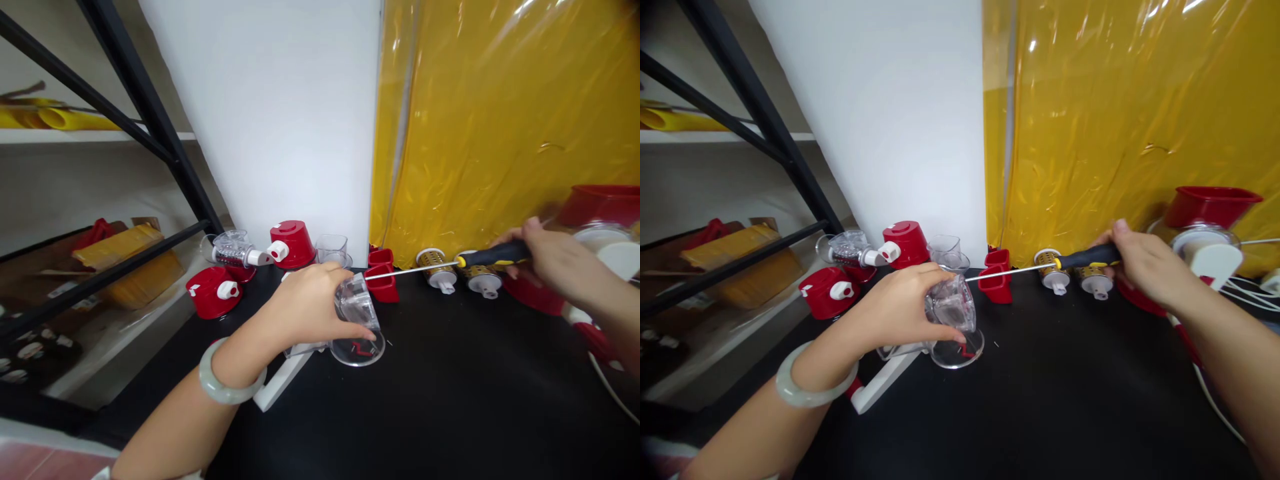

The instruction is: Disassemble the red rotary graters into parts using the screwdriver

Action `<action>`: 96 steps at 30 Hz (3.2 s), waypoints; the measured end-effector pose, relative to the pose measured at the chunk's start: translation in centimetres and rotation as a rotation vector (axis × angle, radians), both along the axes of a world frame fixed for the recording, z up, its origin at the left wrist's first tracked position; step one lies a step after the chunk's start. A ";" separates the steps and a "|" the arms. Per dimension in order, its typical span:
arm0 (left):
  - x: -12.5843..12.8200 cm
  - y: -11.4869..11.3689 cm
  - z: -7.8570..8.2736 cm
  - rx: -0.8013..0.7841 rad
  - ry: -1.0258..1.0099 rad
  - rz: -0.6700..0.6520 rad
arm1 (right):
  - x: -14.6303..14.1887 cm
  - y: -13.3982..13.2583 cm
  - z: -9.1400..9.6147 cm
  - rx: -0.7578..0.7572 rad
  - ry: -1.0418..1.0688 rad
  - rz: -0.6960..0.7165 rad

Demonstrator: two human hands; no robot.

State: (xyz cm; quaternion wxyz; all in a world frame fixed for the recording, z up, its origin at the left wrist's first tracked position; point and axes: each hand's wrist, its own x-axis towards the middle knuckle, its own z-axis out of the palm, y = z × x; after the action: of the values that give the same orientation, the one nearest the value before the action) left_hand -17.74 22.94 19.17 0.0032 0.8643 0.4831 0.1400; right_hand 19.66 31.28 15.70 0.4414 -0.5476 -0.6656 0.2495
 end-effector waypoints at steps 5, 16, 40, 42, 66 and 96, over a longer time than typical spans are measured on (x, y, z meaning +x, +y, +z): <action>-0.1 -0.1 0.1 0.002 -0.020 -0.009 | -0.5 -1.0 0.9 0.085 0.253 0.023; 0.0 -0.2 0.1 -0.028 -0.030 -0.019 | -0.6 -0.1 -0.2 -0.122 0.100 -0.024; 0.3 -0.2 0.0 -0.069 -0.068 -0.083 | -1.0 0.2 -0.1 -0.089 0.709 0.139; 0.3 -0.2 0.1 -0.071 -0.071 -0.089 | -0.9 0.2 0.0 -0.095 0.754 0.207; 0.4 -0.3 0.3 -0.083 -0.079 -0.106 | -1.0 -0.7 0.5 -0.019 0.629 0.089; 0.1 -0.3 0.4 -0.067 -0.085 -0.101 | -1.1 -0.5 0.5 -0.076 0.649 0.215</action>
State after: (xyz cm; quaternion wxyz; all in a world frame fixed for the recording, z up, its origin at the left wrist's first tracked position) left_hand -17.61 22.61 19.57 0.0596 0.8803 0.4427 0.1599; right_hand 18.57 30.81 16.22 0.5805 -0.3825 -0.5345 0.4806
